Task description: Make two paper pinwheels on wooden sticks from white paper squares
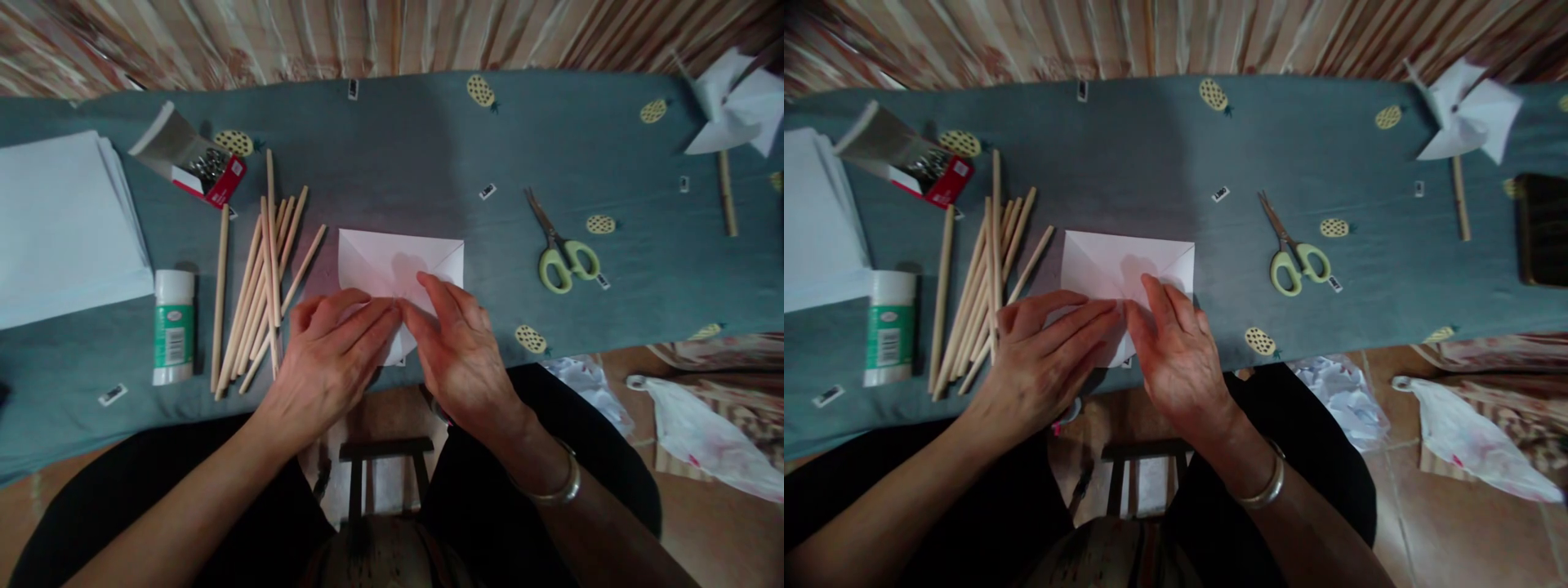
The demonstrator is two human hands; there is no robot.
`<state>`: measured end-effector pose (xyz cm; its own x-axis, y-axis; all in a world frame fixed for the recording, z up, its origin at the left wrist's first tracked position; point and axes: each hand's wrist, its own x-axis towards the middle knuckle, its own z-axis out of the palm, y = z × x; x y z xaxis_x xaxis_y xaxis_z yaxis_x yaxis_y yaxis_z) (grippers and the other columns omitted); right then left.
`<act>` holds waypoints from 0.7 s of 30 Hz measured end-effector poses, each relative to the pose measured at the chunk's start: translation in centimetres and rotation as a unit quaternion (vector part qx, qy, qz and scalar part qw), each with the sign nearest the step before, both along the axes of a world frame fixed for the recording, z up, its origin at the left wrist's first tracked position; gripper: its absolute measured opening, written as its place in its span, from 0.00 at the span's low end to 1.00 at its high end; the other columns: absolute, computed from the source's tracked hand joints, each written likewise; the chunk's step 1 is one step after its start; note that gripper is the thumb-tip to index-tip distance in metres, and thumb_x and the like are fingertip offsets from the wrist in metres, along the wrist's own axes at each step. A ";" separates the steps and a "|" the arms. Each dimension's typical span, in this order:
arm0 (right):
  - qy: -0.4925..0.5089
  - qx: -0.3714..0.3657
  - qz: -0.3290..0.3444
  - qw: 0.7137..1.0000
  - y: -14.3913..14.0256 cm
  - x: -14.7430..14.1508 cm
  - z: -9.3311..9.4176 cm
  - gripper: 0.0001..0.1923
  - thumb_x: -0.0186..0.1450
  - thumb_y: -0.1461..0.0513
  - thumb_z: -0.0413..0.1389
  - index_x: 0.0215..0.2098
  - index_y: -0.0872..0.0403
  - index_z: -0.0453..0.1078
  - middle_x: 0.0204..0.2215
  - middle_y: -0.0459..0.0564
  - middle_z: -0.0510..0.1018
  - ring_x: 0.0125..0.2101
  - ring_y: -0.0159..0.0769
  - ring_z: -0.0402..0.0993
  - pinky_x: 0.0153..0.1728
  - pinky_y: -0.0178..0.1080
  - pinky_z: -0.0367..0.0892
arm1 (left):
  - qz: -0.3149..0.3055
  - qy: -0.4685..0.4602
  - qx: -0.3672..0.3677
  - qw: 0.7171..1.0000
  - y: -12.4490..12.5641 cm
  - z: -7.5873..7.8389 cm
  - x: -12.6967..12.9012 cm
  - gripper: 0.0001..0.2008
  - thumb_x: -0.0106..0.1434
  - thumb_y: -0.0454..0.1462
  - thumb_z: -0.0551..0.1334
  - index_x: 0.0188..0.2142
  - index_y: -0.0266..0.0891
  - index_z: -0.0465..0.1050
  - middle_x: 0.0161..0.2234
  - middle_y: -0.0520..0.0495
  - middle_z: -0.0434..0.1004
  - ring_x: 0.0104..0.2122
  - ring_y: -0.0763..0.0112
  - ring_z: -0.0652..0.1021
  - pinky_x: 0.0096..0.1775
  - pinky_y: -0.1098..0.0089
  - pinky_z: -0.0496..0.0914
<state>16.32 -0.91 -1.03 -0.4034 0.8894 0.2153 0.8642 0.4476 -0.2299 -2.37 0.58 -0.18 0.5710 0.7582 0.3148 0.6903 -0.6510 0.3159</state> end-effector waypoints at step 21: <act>0.007 0.013 0.001 1.000 0.1 -0.3 -0.1 0.17 0.69 0.69 0.47 0.52 0.61 0.70 0.58 0.65 0.68 0.57 0.50 0.62 0.52 0.52 0.66 | 0.025 0.005 -0.005 1.000 0.6 -0.8 0.9 0.15 0.66 0.30 0.55 0.53 0.34 0.65 0.41 0.42 0.80 0.47 0.59 0.73 0.47 0.58 0.62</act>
<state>16.02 -0.84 -1.12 -0.4017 0.8824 0.2448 0.8601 0.4553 -0.2300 -1.51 1.16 -0.95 0.5357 0.7887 0.3016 0.7252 -0.6127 0.3142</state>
